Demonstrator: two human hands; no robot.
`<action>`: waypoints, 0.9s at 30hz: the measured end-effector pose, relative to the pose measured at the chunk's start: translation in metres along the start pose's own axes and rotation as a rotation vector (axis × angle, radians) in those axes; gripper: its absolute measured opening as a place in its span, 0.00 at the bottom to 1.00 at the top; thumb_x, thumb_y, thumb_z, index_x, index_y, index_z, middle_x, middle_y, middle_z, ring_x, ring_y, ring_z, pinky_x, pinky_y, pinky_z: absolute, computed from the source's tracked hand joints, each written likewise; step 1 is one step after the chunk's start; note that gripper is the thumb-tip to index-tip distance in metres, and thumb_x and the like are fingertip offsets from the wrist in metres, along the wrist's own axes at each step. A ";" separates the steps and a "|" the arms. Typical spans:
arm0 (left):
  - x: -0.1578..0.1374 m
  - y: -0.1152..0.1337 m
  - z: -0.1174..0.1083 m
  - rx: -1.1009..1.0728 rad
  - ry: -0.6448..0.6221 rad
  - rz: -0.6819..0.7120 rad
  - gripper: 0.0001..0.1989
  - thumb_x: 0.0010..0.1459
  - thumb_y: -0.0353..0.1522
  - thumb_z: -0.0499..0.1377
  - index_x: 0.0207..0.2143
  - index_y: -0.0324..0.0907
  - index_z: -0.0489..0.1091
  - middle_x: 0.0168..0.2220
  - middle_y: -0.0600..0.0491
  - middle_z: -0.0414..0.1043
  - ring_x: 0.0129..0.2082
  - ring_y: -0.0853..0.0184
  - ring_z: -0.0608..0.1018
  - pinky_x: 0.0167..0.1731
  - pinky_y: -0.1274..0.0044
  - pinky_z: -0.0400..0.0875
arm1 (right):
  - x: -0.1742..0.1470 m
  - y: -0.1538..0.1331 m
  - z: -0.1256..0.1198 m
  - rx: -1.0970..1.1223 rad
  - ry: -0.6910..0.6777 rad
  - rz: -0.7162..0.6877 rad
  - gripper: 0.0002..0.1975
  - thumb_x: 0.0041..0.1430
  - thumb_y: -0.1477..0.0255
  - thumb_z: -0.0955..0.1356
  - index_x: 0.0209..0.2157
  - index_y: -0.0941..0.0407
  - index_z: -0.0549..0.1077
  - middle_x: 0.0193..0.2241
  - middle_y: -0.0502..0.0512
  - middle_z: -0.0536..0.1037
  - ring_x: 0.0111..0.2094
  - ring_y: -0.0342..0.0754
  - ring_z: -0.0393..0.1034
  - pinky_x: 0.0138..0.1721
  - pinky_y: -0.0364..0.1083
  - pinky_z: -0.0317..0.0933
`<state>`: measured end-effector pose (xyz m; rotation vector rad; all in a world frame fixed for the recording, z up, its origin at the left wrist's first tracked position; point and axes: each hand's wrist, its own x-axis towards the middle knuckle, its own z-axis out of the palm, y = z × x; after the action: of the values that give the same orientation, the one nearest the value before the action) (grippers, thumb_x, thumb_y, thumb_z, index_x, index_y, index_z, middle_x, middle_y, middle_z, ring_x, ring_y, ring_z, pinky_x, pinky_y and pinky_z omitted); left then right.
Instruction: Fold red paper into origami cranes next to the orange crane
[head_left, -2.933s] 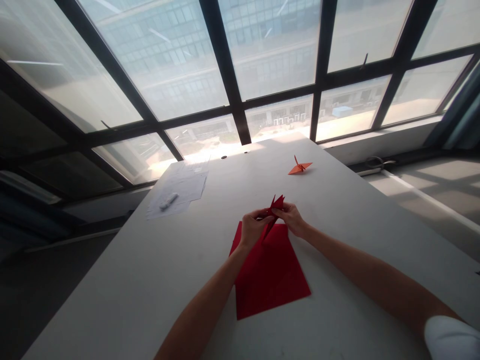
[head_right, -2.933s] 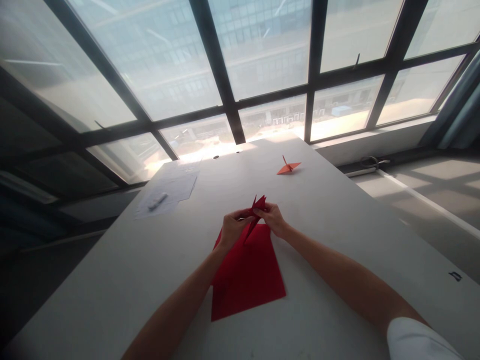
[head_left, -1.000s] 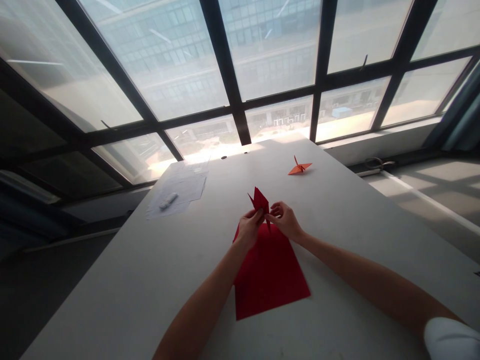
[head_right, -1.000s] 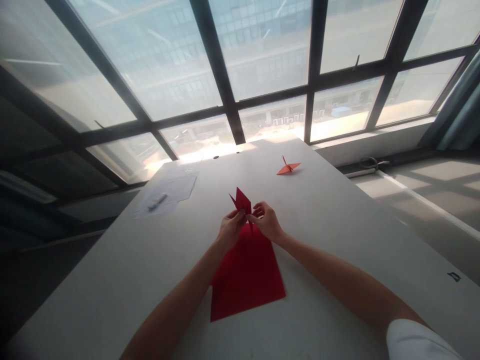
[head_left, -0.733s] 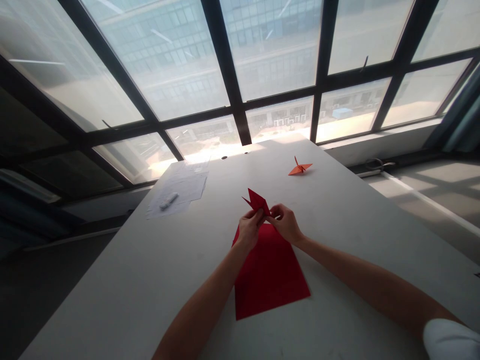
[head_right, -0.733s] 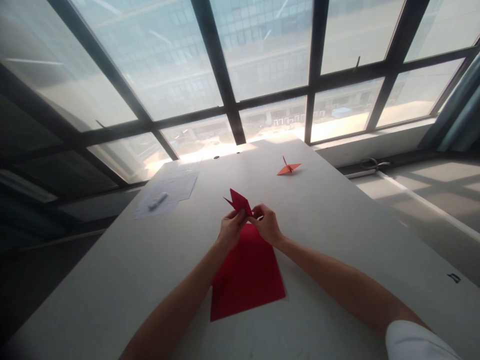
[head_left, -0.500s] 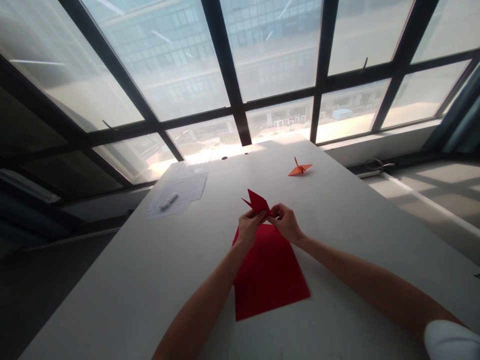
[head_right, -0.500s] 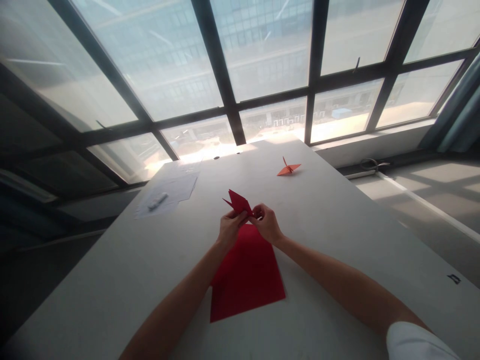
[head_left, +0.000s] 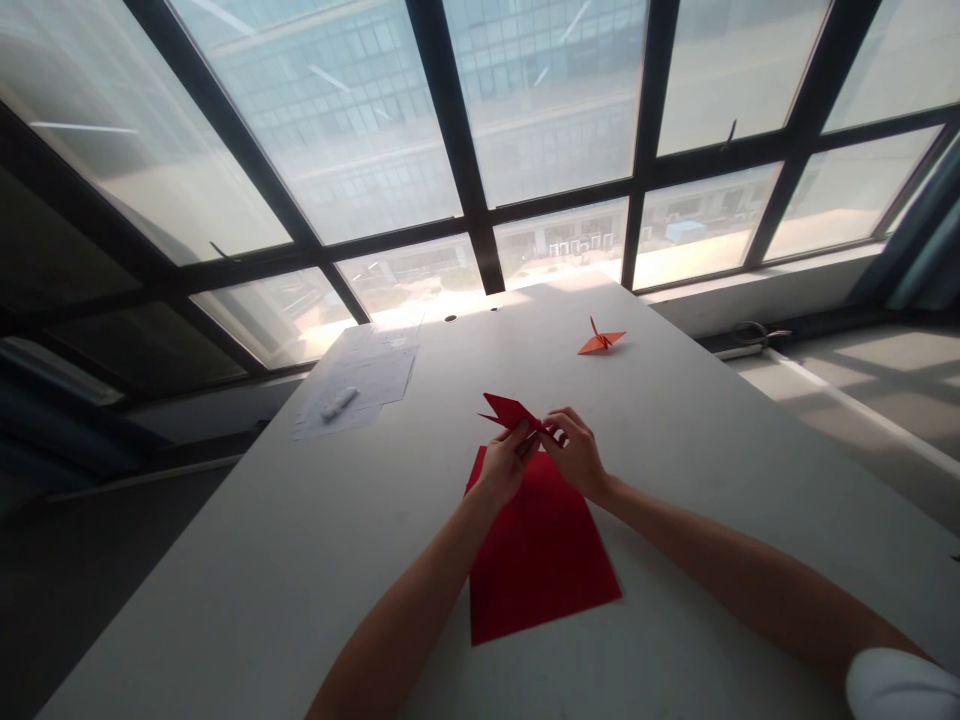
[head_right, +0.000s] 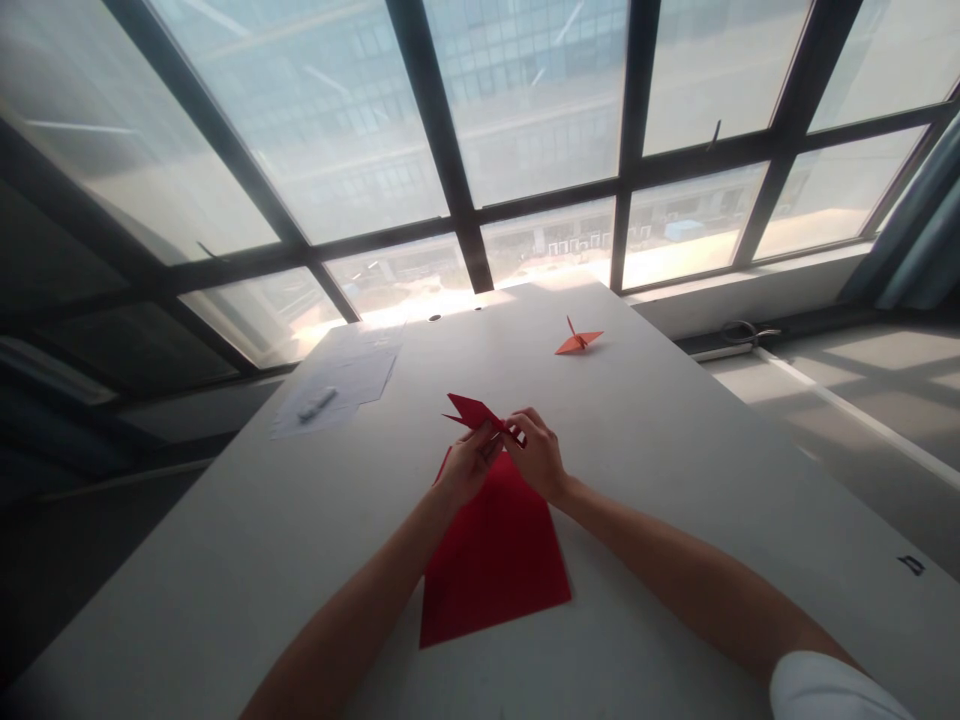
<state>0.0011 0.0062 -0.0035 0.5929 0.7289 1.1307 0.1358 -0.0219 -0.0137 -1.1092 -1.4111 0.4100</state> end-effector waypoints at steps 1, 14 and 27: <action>0.000 0.000 0.000 -0.001 0.004 -0.004 0.09 0.48 0.29 0.70 0.34 0.36 0.77 0.36 0.48 0.79 0.35 0.68 0.80 0.42 0.77 0.75 | 0.000 0.000 0.000 -0.006 -0.009 0.001 0.02 0.58 0.72 0.67 0.34 0.52 0.72 0.37 0.53 0.74 0.31 0.46 0.71 0.32 0.45 0.67; 0.004 -0.003 -0.006 0.007 0.015 -0.010 0.11 0.47 0.31 0.71 0.34 0.38 0.77 0.36 0.50 0.79 0.35 0.69 0.80 0.41 0.78 0.74 | 0.003 0.005 -0.008 -0.121 -0.186 -0.098 0.07 0.61 0.74 0.65 0.39 0.53 0.74 0.38 0.54 0.73 0.31 0.45 0.69 0.37 0.45 0.66; 0.010 -0.005 -0.015 0.240 0.025 0.137 0.18 0.44 0.37 0.73 0.36 0.36 0.79 0.37 0.45 0.79 0.36 0.64 0.80 0.42 0.73 0.72 | 0.010 0.007 -0.012 -0.222 -0.202 -0.183 0.08 0.58 0.79 0.67 0.36 0.53 0.75 0.45 0.59 0.72 0.45 0.53 0.67 0.46 0.53 0.64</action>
<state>-0.0054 0.0150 -0.0185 0.8425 0.8631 1.1867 0.1516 -0.0149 -0.0109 -1.1276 -1.7540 0.2425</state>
